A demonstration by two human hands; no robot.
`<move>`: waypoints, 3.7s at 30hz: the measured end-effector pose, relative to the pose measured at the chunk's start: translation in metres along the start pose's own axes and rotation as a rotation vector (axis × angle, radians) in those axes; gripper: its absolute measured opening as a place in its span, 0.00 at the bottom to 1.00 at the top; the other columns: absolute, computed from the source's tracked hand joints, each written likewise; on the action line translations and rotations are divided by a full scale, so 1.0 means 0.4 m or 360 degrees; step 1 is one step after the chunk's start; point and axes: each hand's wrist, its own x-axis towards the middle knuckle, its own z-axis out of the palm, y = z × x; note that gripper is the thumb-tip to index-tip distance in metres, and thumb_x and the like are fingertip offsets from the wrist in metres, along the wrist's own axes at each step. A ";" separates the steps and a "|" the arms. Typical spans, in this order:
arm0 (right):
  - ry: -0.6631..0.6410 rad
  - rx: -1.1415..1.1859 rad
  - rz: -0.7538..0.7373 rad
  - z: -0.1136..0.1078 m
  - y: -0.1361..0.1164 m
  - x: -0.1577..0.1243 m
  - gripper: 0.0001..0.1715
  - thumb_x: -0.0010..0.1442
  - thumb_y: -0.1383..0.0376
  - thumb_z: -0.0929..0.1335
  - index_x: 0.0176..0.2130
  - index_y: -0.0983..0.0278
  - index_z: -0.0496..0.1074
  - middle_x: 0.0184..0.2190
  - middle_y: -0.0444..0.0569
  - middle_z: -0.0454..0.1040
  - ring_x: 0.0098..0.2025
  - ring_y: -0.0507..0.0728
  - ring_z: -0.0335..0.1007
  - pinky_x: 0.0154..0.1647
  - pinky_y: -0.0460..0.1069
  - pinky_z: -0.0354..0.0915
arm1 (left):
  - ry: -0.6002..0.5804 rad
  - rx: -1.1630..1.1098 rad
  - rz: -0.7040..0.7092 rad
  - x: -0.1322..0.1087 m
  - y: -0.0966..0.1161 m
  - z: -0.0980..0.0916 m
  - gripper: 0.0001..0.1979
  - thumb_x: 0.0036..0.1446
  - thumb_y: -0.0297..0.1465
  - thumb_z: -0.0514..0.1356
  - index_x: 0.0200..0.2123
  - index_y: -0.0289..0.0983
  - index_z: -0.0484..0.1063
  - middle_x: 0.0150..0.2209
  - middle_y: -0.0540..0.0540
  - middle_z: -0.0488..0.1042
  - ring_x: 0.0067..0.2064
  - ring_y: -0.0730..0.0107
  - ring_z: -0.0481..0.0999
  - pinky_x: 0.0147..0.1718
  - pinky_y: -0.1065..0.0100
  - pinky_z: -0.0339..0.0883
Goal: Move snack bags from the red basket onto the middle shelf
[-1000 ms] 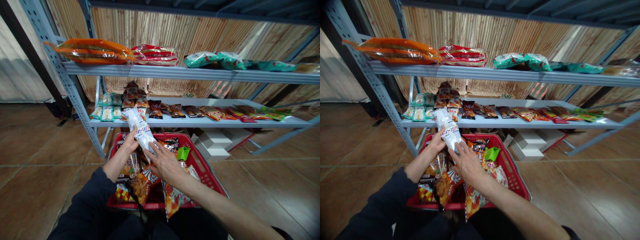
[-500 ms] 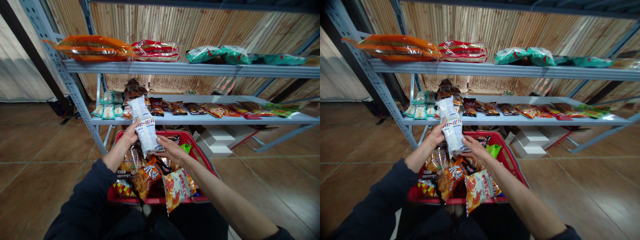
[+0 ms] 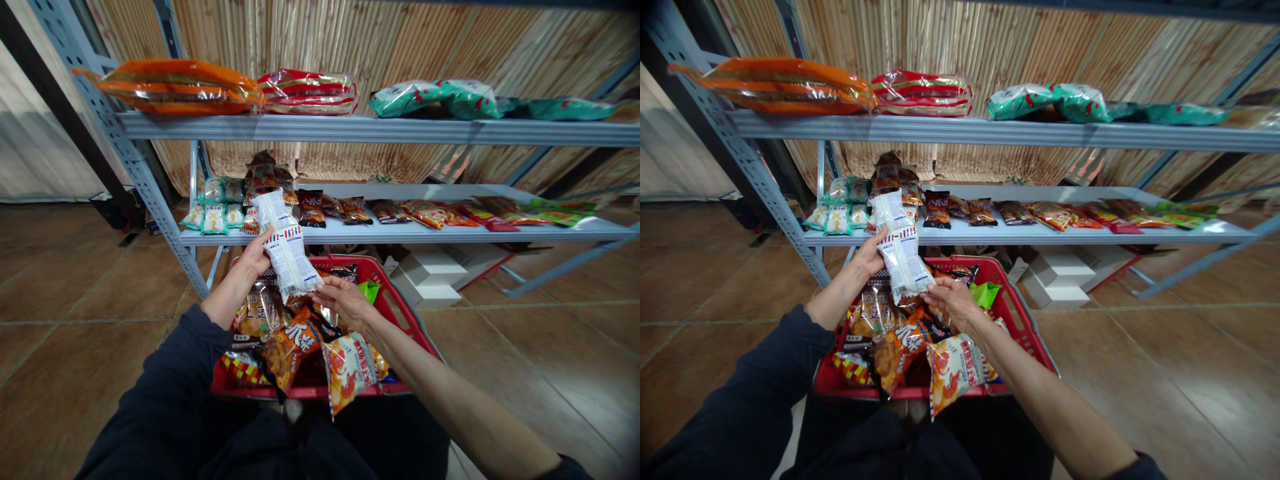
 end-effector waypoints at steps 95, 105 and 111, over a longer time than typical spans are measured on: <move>-0.0013 0.0736 -0.0259 0.061 -0.094 0.259 0.04 0.57 0.70 0.63 0.33 0.64 0.69 0.26 0.46 0.78 0.28 0.54 0.74 0.36 0.52 0.71 | 0.0239 0.0436 -0.0018 -0.252 -0.192 -0.074 0.07 0.44 0.27 0.66 0.28 0.31 0.71 0.32 0.43 0.76 0.33 0.70 0.77 0.38 0.69 0.71; -0.0207 0.0617 -0.0273 0.064 -0.092 0.260 0.06 0.54 0.69 0.66 0.35 0.65 0.69 0.29 0.47 0.78 0.30 0.54 0.74 0.38 0.53 0.70 | 0.0293 0.0579 -0.0151 -0.258 -0.185 -0.080 0.07 0.46 0.26 0.64 0.30 0.30 0.70 0.29 0.42 0.76 0.26 0.73 0.76 0.23 0.77 0.66; -0.0214 0.0622 -0.0222 0.064 -0.099 0.249 0.07 0.53 0.69 0.67 0.36 0.63 0.69 0.30 0.46 0.78 0.33 0.56 0.74 0.40 0.55 0.70 | 0.0179 0.0630 -0.0152 -0.263 -0.182 -0.085 0.10 0.46 0.29 0.65 0.32 0.31 0.70 0.29 0.43 0.75 0.27 0.73 0.75 0.24 0.76 0.65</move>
